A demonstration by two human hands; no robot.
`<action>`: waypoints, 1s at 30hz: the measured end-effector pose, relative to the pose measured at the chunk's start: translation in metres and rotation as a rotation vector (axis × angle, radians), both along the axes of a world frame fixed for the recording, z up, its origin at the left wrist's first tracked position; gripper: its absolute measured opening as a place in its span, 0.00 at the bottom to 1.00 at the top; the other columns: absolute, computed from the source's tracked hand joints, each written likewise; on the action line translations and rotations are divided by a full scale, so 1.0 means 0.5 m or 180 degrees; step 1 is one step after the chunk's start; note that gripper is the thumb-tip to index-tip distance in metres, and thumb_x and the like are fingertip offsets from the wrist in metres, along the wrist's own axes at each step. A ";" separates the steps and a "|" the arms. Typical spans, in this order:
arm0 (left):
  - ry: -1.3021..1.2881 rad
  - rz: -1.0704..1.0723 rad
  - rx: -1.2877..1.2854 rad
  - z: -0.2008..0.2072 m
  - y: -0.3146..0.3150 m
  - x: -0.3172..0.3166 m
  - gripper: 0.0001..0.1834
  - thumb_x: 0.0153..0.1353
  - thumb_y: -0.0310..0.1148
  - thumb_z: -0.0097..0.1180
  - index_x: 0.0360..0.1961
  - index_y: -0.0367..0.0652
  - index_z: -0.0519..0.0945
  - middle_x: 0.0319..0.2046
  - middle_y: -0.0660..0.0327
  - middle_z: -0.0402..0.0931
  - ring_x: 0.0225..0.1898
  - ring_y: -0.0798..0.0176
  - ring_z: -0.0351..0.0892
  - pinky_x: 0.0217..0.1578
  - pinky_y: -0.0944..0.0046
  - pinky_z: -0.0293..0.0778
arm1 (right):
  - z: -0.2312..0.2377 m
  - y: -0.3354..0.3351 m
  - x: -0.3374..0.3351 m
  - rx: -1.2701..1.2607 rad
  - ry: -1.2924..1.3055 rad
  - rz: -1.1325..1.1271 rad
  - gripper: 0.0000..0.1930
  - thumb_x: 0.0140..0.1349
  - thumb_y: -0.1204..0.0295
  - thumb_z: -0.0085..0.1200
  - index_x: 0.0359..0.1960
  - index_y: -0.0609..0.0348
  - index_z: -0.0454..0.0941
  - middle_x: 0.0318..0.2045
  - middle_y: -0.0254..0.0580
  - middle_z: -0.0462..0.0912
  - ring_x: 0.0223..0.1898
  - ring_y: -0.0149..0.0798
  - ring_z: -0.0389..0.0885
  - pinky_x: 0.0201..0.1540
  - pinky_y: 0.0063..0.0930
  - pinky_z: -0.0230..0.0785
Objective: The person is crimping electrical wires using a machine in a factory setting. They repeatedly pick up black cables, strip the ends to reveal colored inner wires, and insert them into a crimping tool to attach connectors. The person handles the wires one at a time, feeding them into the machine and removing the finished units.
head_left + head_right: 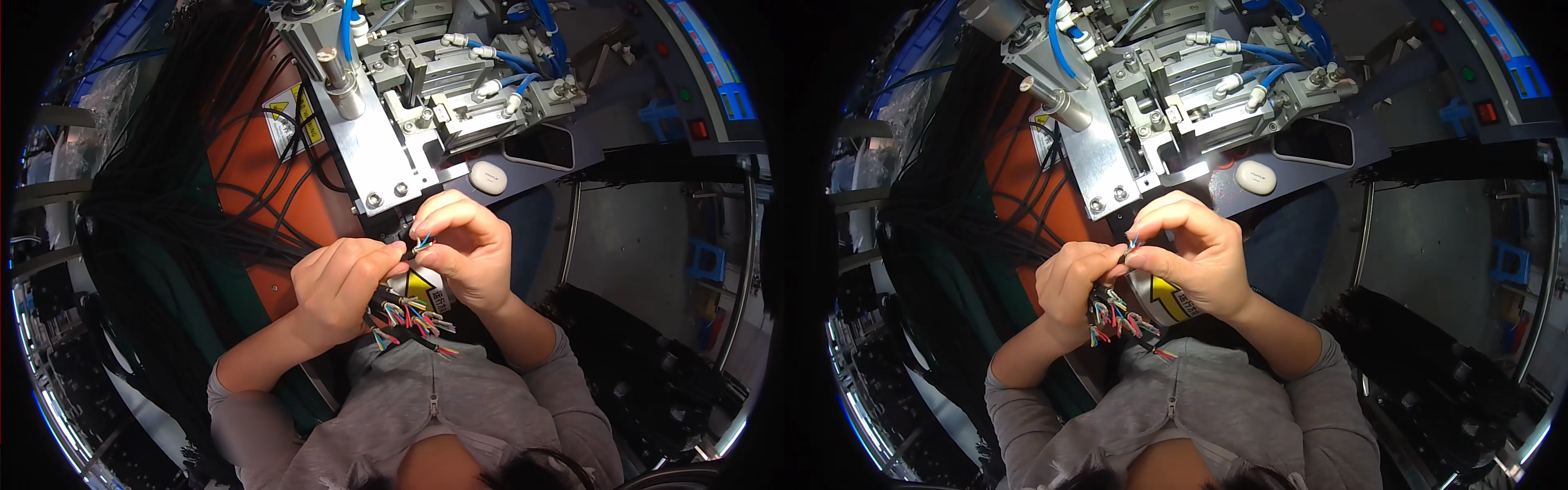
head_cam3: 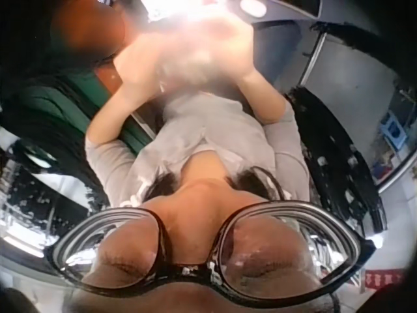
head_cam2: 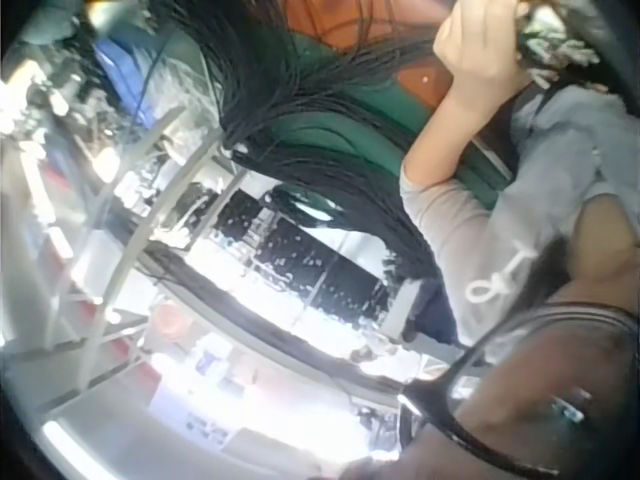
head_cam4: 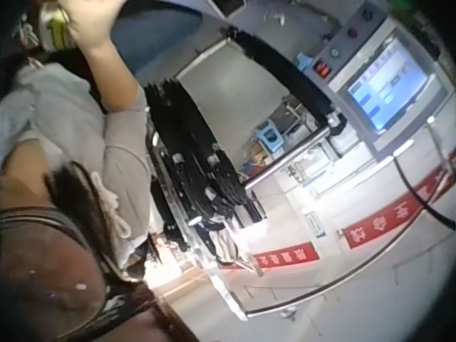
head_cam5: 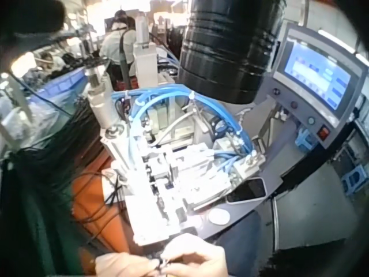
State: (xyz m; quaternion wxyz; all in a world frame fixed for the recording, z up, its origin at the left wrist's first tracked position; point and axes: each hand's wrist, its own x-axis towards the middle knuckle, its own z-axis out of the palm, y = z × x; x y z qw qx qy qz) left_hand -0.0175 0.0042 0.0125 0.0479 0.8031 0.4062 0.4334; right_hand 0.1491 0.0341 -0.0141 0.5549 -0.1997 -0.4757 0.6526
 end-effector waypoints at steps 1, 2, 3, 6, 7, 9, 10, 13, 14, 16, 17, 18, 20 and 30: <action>-0.0004 -0.0008 0.0010 -0.001 0.000 -0.001 0.11 0.50 0.29 0.63 0.35 0.36 0.78 0.25 0.60 0.77 0.23 0.63 0.79 0.19 0.68 0.71 | 0.009 -0.001 -0.005 -0.0030 -0.0093 -0.0101 0.08 0.50 0.82 0.63 0.32 0.65 0.79 0.35 0.42 0.79 0.38 0.33 0.76 0.44 0.26 0.68; -0.0009 -0.0018 0.0021 -0.002 0.001 -0.001 0.11 0.51 0.29 0.63 0.35 0.36 0.78 0.25 0.60 0.77 0.24 0.62 0.79 0.20 0.68 0.72 | 0.010 0.001 -0.001 0.0185 -0.0345 -0.0130 0.07 0.50 0.81 0.64 0.31 0.64 0.79 0.33 0.41 0.79 0.37 0.33 0.76 0.43 0.26 0.68; -0.0009 -0.0002 0.0017 -0.002 0.000 -0.001 0.12 0.50 0.29 0.63 0.34 0.36 0.78 0.25 0.60 0.77 0.24 0.62 0.79 0.19 0.67 0.71 | 0.010 0.005 0.006 0.0401 -0.0595 -0.0147 0.06 0.50 0.80 0.64 0.30 0.63 0.79 0.31 0.40 0.80 0.36 0.33 0.77 0.43 0.25 0.68; 0.0047 0.0053 -0.0027 -0.002 -0.001 0.000 0.12 0.48 0.29 0.63 0.34 0.37 0.77 0.25 0.60 0.76 0.23 0.63 0.77 0.18 0.67 0.69 | 0.025 0.014 0.016 0.0566 -0.1032 -0.0162 0.05 0.49 0.78 0.65 0.28 0.62 0.80 0.27 0.38 0.81 0.33 0.33 0.78 0.40 0.24 0.68; 0.0102 0.0078 -0.0062 -0.002 0.000 0.002 0.12 0.48 0.29 0.63 0.33 0.37 0.77 0.25 0.61 0.75 0.23 0.63 0.76 0.18 0.67 0.68 | 0.032 0.013 0.017 0.0375 -0.1098 -0.0207 0.06 0.49 0.79 0.65 0.28 0.62 0.80 0.27 0.38 0.81 0.34 0.33 0.78 0.40 0.24 0.68; 0.0200 0.0109 -0.0131 -0.004 0.000 0.004 0.13 0.46 0.29 0.62 0.34 0.37 0.77 0.26 0.61 0.74 0.23 0.64 0.75 0.18 0.67 0.67 | 0.035 0.010 0.018 0.0299 -0.1248 -0.0392 0.06 0.47 0.79 0.65 0.27 0.62 0.81 0.27 0.39 0.82 0.33 0.33 0.78 0.39 0.24 0.68; 0.0244 0.0116 -0.0164 -0.005 -0.001 0.005 0.13 0.46 0.29 0.62 0.34 0.37 0.77 0.26 0.62 0.73 0.22 0.65 0.74 0.17 0.68 0.66 | 0.034 0.009 0.019 0.0414 -0.1332 -0.0533 0.06 0.47 0.80 0.65 0.27 0.62 0.81 0.27 0.39 0.82 0.33 0.33 0.78 0.39 0.24 0.68; 0.0364 0.0166 -0.0228 -0.007 -0.006 0.006 0.14 0.45 0.28 0.60 0.35 0.37 0.78 0.27 0.62 0.72 0.22 0.66 0.72 0.17 0.69 0.65 | 0.033 0.009 0.020 0.0989 -0.1759 -0.0960 0.07 0.45 0.80 0.65 0.26 0.62 0.79 0.27 0.39 0.81 0.31 0.35 0.78 0.38 0.25 0.67; 0.0397 0.0194 -0.0220 -0.008 -0.006 0.008 0.14 0.45 0.28 0.60 0.36 0.37 0.78 0.27 0.62 0.72 0.22 0.66 0.72 0.17 0.70 0.65 | 0.034 0.008 0.021 0.1161 -0.1943 -0.1029 0.07 0.45 0.80 0.65 0.26 0.61 0.79 0.26 0.39 0.81 0.30 0.35 0.78 0.38 0.26 0.67; 0.0514 0.0240 -0.0174 -0.009 -0.007 0.009 0.14 0.45 0.27 0.58 0.37 0.37 0.78 0.27 0.63 0.72 0.22 0.68 0.72 0.17 0.70 0.64 | 0.039 0.008 0.024 0.1516 -0.2315 -0.1163 0.08 0.45 0.80 0.65 0.26 0.61 0.78 0.25 0.39 0.80 0.30 0.36 0.77 0.37 0.27 0.67; 0.0602 0.0257 -0.0140 -0.010 -0.006 0.008 0.14 0.45 0.27 0.58 0.37 0.38 0.78 0.27 0.64 0.72 0.22 0.68 0.71 0.17 0.71 0.64 | 0.041 0.014 0.031 0.1489 -0.2397 -0.1017 0.07 0.48 0.78 0.63 0.25 0.61 0.76 0.26 0.39 0.79 0.30 0.37 0.76 0.36 0.28 0.66; 0.0689 0.0282 -0.0113 -0.011 -0.007 0.008 0.15 0.45 0.26 0.57 0.38 0.38 0.79 0.26 0.64 0.72 0.22 0.69 0.71 0.17 0.71 0.64 | 0.040 0.017 0.039 0.1277 -0.2394 -0.0778 0.07 0.48 0.78 0.63 0.25 0.61 0.76 0.26 0.40 0.79 0.30 0.37 0.76 0.36 0.28 0.66; 0.0744 0.0252 -0.0071 -0.015 -0.006 0.009 0.16 0.45 0.26 0.57 0.39 0.39 0.80 0.26 0.65 0.72 0.22 0.70 0.71 0.17 0.72 0.64 | 0.034 0.023 0.056 0.0850 -0.2378 -0.0301 0.06 0.50 0.77 0.62 0.26 0.62 0.75 0.26 0.40 0.78 0.30 0.37 0.75 0.36 0.28 0.66; 0.1365 0.0337 -0.0312 -0.021 -0.015 0.025 0.20 0.44 0.28 0.58 0.42 0.45 0.83 0.21 0.68 0.65 0.20 0.72 0.66 0.17 0.73 0.62 | -0.017 0.033 0.059 0.0867 -0.2578 -0.0488 0.03 0.51 0.79 0.59 0.25 0.65 0.78 0.26 0.43 0.80 0.30 0.40 0.77 0.35 0.30 0.68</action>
